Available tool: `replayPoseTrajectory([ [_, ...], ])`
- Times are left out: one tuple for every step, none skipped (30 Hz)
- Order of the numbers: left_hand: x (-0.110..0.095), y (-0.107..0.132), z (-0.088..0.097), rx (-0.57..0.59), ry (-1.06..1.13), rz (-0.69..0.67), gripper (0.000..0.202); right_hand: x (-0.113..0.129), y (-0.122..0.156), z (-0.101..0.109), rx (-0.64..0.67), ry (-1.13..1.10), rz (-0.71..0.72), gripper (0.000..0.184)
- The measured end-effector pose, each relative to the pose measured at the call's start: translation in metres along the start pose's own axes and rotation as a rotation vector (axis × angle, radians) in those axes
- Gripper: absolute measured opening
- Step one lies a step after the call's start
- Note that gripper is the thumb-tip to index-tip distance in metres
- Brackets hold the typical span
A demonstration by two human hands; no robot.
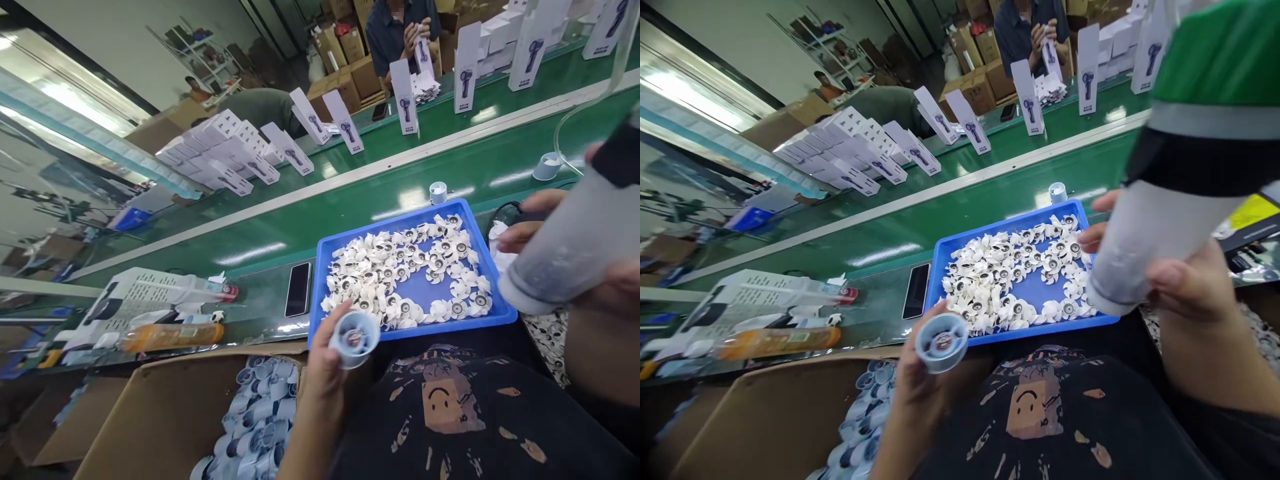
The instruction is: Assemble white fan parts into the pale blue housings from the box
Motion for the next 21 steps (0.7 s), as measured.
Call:
replayPoseTrajectory([
  [0.006,-0.006,-0.025,0.116,-0.033,-0.002,0.078,0.001,-0.003,-0.008,0.031,-0.096,-0.001,0.047],
  [0.011,-0.011,-0.047,0.230,-0.062,-0.009,0.075,0.002,-0.007,-0.016,0.058,-0.197,-0.007,0.042],
  [0.014,-0.016,-0.066,0.336,-0.085,-0.028,0.070,0.003,-0.012,-0.024,0.075,-0.287,-0.015,0.037],
  [0.015,-0.020,-0.083,0.421,-0.104,-0.063,0.063,0.005,-0.016,-0.032,0.075,-0.352,-0.019,0.034],
  [0.014,-0.023,-0.097,0.486,-0.131,-0.119,0.059,0.007,-0.020,-0.038,0.060,-0.391,-0.021,0.032],
  [0.012,-0.025,-0.108,0.529,-0.176,-0.196,0.056,0.010,-0.024,-0.044,0.030,-0.416,-0.022,0.033],
  [0.008,-0.025,-0.118,0.550,-0.243,-0.290,0.054,0.012,-0.027,-0.048,-0.004,-0.430,-0.021,0.035],
  [0.004,-0.025,-0.125,0.550,-0.322,-0.395,0.050,0.014,-0.029,-0.052,-0.033,-0.438,-0.018,0.038],
  [-0.001,-0.023,-0.130,0.537,-0.405,-0.497,0.047,0.015,-0.031,-0.055,-0.053,-0.444,-0.020,0.044],
  [-0.005,-0.021,-0.134,0.517,-0.481,-0.579,0.046,0.015,-0.031,-0.057,-0.074,-0.444,-0.026,0.050],
  [-0.008,-0.019,-0.137,0.495,-0.537,-0.631,0.046,0.015,-0.030,-0.058,-0.090,-0.435,-0.037,0.057],
  [-0.011,-0.017,-0.139,0.474,-0.570,-0.648,0.048,0.015,-0.028,-0.059,-0.099,-0.417,-0.045,0.062],
  [-0.013,-0.015,-0.141,0.467,-0.587,-0.637,0.051,0.014,-0.027,-0.060,-0.098,-0.393,-0.055,0.065],
  [-0.014,-0.013,-0.143,0.471,-0.594,-0.605,0.053,0.014,-0.025,-0.060,-0.091,-0.366,-0.061,0.066],
  [-0.015,-0.011,-0.144,0.487,-0.595,-0.562,0.054,0.013,-0.023,-0.060,-0.078,-0.339,-0.066,0.066],
  [-0.016,-0.009,-0.146,0.512,-0.589,-0.524,0.054,0.013,-0.021,-0.061,-0.062,-0.318,-0.070,0.064],
  [-0.017,-0.007,-0.148,0.536,-0.573,-0.502,0.054,0.012,-0.020,-0.061,-0.045,-0.306,-0.072,0.062],
  [-0.019,-0.005,-0.150,0.555,-0.548,-0.498,0.052,0.012,-0.019,-0.062,-0.031,-0.294,-0.072,0.060],
  [-0.021,-0.004,-0.151,0.563,-0.517,-0.509,0.047,0.013,-0.018,-0.063,-0.017,-0.279,-0.072,0.057],
  [-0.023,-0.002,-0.152,0.561,-0.486,-0.530,0.043,0.013,-0.018,-0.063,-0.003,-0.260,-0.069,0.055],
  [-0.025,-0.001,-0.153,0.552,-0.461,-0.556,0.038,0.014,-0.017,-0.064,0.010,-0.246,-0.062,0.054],
])
Point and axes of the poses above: each hand's wrist, its own y-axis away from the middle knuckle, its own z-axis out of the back of the hand, x = y × z, the point moved 3 cm from there along -y, towards the middle knuckle, and after that the axes turned 9 degrees about z, right-handed, at the moved point
